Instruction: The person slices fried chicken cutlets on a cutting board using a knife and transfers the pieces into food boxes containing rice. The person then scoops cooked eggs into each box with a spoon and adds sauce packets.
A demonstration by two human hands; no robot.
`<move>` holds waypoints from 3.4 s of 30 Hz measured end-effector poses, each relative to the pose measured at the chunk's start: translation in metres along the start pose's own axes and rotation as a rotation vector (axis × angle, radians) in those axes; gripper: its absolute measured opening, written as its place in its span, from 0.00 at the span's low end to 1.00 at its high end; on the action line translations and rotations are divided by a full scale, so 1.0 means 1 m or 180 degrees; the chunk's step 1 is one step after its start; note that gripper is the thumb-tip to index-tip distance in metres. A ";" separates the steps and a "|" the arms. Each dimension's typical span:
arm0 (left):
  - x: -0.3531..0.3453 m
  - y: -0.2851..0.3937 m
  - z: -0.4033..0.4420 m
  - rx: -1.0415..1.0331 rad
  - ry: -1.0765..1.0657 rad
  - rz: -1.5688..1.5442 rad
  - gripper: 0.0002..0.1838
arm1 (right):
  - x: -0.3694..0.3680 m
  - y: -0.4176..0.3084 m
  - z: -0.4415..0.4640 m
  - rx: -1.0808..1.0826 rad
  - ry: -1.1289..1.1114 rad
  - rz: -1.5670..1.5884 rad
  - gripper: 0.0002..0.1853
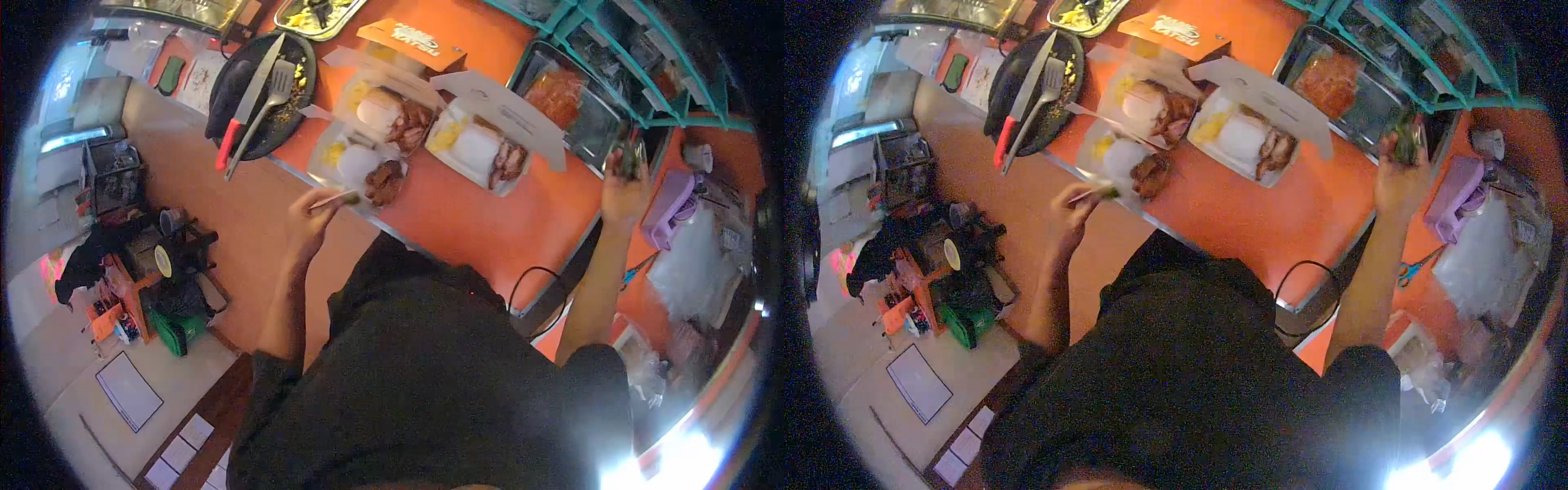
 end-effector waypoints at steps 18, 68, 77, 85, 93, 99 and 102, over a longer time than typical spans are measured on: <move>-0.030 -0.004 0.097 -0.3703 -0.0682 0.1507 0.11 | -0.230 0.220 -0.105 0.0718 0.0017 -0.4059 0.06; -0.021 0.171 0.079 -0.1596 -0.0281 0.1338 0.07 | 0.025 -0.066 0.212 0.1038 0.2400 -0.7168 0.20; -0.045 0.188 0.048 -0.1805 -0.0449 0.1504 0.06 | 0.002 -0.087 0.166 0.2560 0.3104 -0.5008 0.18; -0.040 0.172 0.034 -0.1630 -0.0280 0.1075 0.06 | -0.031 -0.089 0.021 0.3058 0.2336 -0.3234 0.04; -0.158 0.193 0.068 -0.1075 -0.1120 -0.0936 0.08 | -0.123 -0.013 -0.042 0.0231 0.0229 -0.2726 0.14; -0.108 0.240 0.146 -0.2821 -0.0741 0.1568 0.13 | -0.134 0.133 -0.089 -0.1097 -0.1252 -0.3597 0.16; -0.099 0.210 0.213 -0.2935 -0.1151 0.2514 0.18 | -0.137 0.140 -0.060 0.0323 -0.0477 -0.5100 0.11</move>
Point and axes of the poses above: each hand's wrist, its own z-axis towards the middle knuckle, its own x-axis out of the back of the hand, y = z × x, the point moved 10 cm from there along z, towards the middle knuckle, and after that the axes turned 11 degrees about -x, right-handed, at the moved point
